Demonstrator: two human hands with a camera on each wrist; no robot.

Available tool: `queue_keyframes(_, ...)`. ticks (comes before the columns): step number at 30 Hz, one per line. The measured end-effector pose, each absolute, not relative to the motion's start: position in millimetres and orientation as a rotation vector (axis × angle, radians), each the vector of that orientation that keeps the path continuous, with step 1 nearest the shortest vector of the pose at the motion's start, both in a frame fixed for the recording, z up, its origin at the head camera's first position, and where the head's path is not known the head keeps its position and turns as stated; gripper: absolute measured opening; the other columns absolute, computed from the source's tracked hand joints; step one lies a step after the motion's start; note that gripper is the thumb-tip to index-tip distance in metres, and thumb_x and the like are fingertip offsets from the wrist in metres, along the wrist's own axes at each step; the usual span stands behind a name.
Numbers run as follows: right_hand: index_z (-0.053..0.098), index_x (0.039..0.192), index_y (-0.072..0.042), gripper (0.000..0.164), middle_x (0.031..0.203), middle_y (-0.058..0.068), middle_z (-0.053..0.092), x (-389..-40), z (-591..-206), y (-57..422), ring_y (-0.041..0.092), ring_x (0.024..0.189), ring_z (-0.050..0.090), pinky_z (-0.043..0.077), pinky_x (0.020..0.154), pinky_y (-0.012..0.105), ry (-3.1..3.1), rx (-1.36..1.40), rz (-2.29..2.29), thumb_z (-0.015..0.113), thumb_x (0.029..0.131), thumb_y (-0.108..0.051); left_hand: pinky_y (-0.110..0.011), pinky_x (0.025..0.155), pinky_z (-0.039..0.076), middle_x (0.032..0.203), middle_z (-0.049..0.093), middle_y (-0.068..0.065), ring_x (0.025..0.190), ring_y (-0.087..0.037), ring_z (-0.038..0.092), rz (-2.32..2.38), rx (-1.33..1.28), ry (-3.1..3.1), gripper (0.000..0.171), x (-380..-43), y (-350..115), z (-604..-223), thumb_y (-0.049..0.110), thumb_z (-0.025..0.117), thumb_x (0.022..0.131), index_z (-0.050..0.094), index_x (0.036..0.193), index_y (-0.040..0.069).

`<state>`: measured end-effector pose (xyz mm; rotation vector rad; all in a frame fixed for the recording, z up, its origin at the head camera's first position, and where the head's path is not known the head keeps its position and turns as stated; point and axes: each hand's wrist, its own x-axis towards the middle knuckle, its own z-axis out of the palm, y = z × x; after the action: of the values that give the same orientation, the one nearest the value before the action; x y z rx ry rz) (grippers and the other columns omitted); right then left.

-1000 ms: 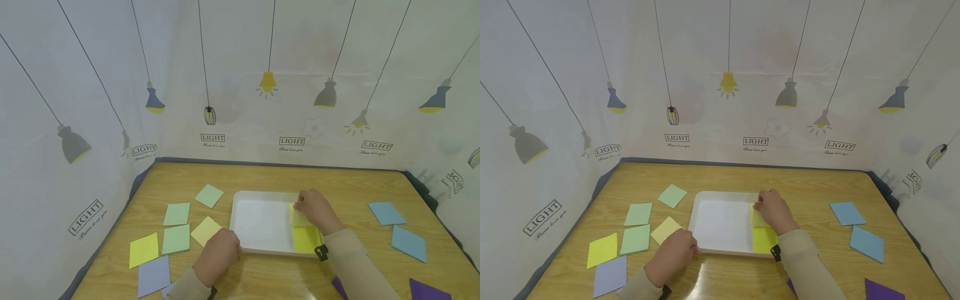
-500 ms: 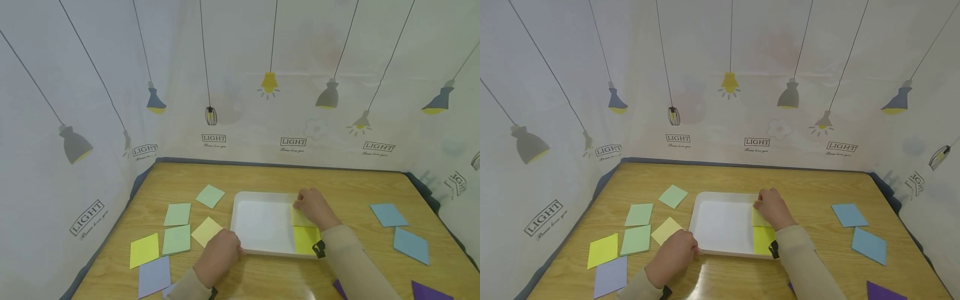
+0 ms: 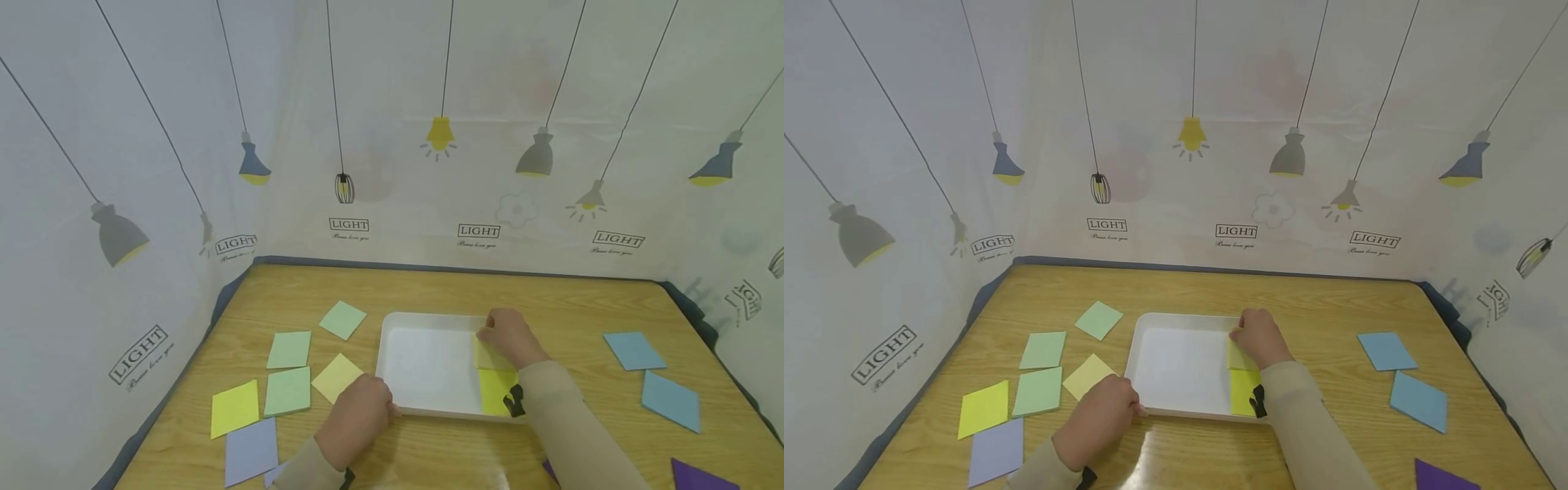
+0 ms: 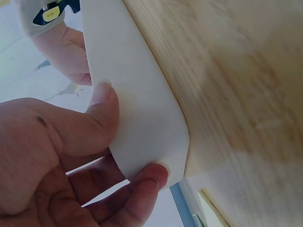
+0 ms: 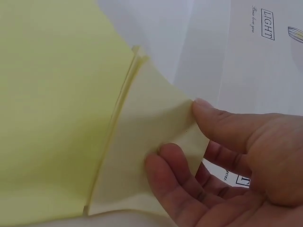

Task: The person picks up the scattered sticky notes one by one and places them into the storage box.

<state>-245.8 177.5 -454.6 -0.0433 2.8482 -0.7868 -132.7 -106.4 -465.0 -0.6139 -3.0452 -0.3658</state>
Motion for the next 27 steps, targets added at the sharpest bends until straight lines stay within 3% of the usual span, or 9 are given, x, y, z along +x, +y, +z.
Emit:
queue_keyframes(4, 0.064, 0.097, 0.004, 0.019, 0.094, 0.015, 0.066, -247, -458, 177, 0.024, 0.081, 0.055, 0.05, 0.071, 0.036, 2.832, -0.034, -0.808, 0.069, 0.093, -0.015, -0.027, 0.063, 0.05, 0.065, 0.061, 0.005, 0.065, -0.008, 0.05, -0.359, -0.617, -3.049, 0.025, -133, -107, -465, 0.021, 0.08, 0.084, 0.073, 0.062, 0.011)
queue_keyframes(11, 0.065, 0.11, 0.008, 0.026, 0.112, 0.024, 0.068, -249, -463, 177, 0.031, 0.097, 0.062, 0.053, 0.089, 0.048, 2.811, -0.013, -0.773, 0.067, 0.095, -0.013, -0.027, 0.062, 0.05, 0.065, 0.06, 0.005, 0.064, -0.007, 0.049, -0.389, -0.623, -3.042, 0.024, -134, -107, -467, 0.021, 0.081, 0.084, 0.073, 0.062, 0.012)
queue_keyframes(18, 0.064, 0.117, 0.009, 0.026, 0.123, 0.028, 0.065, -250, -466, 179, 0.038, 0.109, 0.062, 0.051, 0.098, 0.054, 2.808, -0.008, -0.778, 0.051, 0.1, -0.006, -0.027, 0.061, 0.05, 0.064, 0.06, 0.006, 0.064, -0.007, 0.049, -0.365, -0.626, -3.027, 0.025, -134, -107, -468, 0.023, 0.082, 0.083, 0.073, 0.062, 0.012)
queue_keyframes(22, 0.065, 0.121, 0.01, 0.03, 0.129, 0.03, 0.063, -248, -465, 180, 0.047, 0.123, 0.057, 0.047, 0.104, 0.057, 2.834, -0.053, -0.75, 0.045, 0.101, -0.003, -0.027, 0.061, 0.051, 0.064, 0.06, 0.005, 0.064, -0.008, 0.051, -0.347, -0.633, -3.02, 0.025, -134, -107, -469, 0.023, 0.082, 0.083, 0.073, 0.062, 0.012)
queue_keyframes(27, 0.064, 0.124, 0.01, 0.031, 0.133, 0.03, 0.06, -244, -461, 179, 0.049, 0.129, 0.053, 0.045, 0.107, 0.059, 2.846, -0.079, -0.747, 0.046, 0.102, -0.002, -0.027, 0.062, 0.051, 0.064, 0.06, 0.005, 0.064, -0.008, 0.051, -0.335, -0.635, -3.016, 0.025, -133, -107, -468, 0.023, 0.082, 0.083, 0.073, 0.062, 0.012)
